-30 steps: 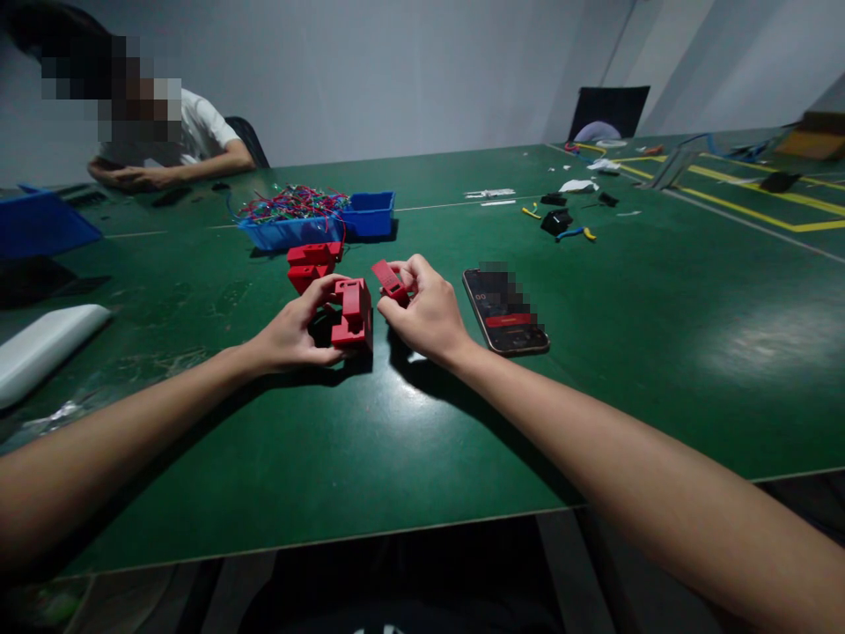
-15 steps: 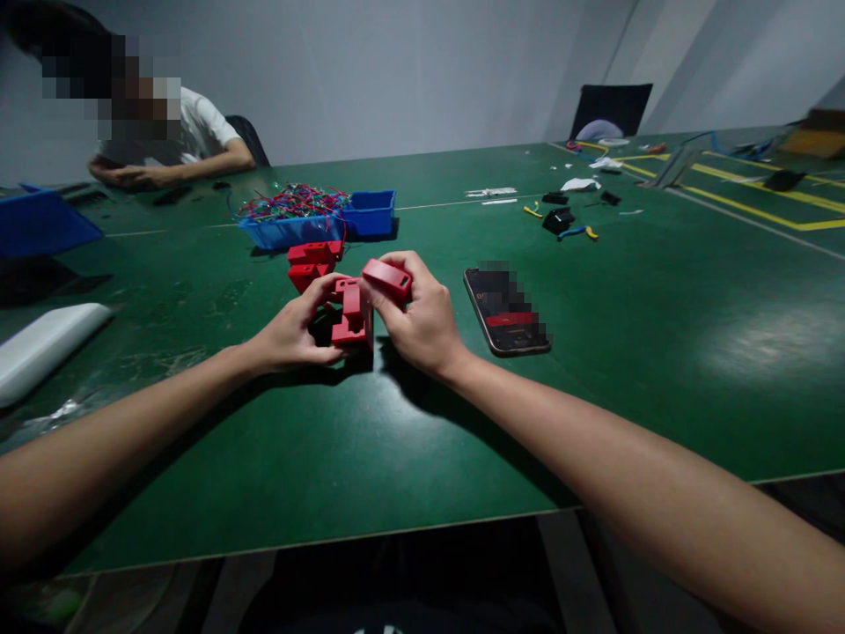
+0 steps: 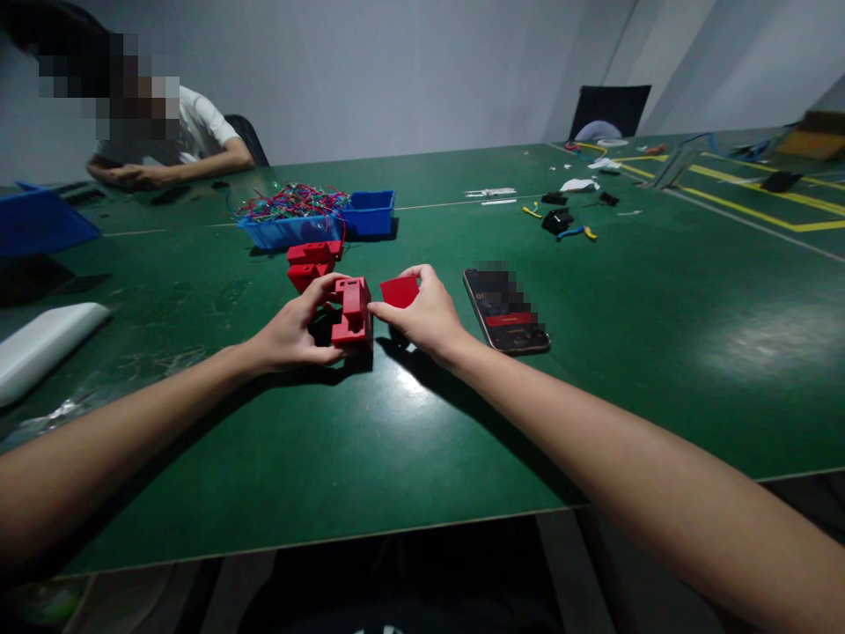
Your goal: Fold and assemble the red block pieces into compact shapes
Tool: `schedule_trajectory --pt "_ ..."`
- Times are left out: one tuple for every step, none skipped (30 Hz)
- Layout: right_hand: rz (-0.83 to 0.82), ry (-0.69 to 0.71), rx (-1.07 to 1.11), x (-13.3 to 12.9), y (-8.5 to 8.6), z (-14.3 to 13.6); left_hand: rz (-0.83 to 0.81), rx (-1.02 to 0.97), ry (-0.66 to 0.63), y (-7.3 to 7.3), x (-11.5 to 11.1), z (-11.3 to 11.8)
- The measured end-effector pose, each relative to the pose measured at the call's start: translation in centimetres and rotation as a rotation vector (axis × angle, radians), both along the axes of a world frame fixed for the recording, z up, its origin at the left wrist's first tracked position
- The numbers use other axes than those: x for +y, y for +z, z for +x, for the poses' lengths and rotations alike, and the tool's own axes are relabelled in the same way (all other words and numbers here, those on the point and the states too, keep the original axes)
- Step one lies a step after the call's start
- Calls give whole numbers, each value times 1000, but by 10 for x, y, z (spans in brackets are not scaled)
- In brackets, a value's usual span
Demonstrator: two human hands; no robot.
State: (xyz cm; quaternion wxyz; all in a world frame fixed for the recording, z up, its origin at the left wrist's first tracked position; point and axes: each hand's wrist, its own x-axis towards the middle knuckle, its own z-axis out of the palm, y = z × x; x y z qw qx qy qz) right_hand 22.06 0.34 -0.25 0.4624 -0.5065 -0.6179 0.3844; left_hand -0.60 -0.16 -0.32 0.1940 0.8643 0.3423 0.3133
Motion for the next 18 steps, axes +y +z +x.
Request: schedule_trajectory --pt "39 -20 -63 0 -1 0 -10 -3 0 0 0 0" --pt "85 -37 -138 1 -3 1 -18 -8 0 0 0 0" --pt "140 -48 -221 1 -3 2 -24 -11 0 0 -1 0" --pt "200 -51 -302 1 -4 3 -27 -13 2 0 -1 1" --pt "258 -47 -373 1 -4 4 -27 -13 3 0 -1 1" --pt "311 -42 -423 1 -4 5 -25 -13 2 0 -1 1" --pt "356 -35 -450 0 -4 5 -22 -14 1 0 -1 1" --pt "394 -31 -450 -1 -3 5 -18 -17 -1 0 0 1" --pt "427 -30 -428 -2 -2 5 -16 -20 -4 0 0 2" --pt "459 -33 -390 -3 -1 4 -14 -22 -6 0 -1 2" --pt "491 -35 -344 -5 1 4 -12 -22 -8 0 -1 2" --pt "525 -32 -298 -6 2 4 -7 -20 -9 1 -1 2" --pt "564 -20 -261 -8 4 4 0 -16 -11 1 -1 1" --pt "612 9 -242 -10 6 4 10 -13 -15 1 -1 1" --pt "674 53 -245 -12 8 5 18 -10 -18 1 -1 1" --pt "751 120 -273 -14 10 5 29 -10 -20 1 0 1" --pt "835 203 -321 -16 11 5 38 -11 -22 0 0 0" --pt "917 292 -384 -19 11 5 44 -12 -23 -2 1 -1"
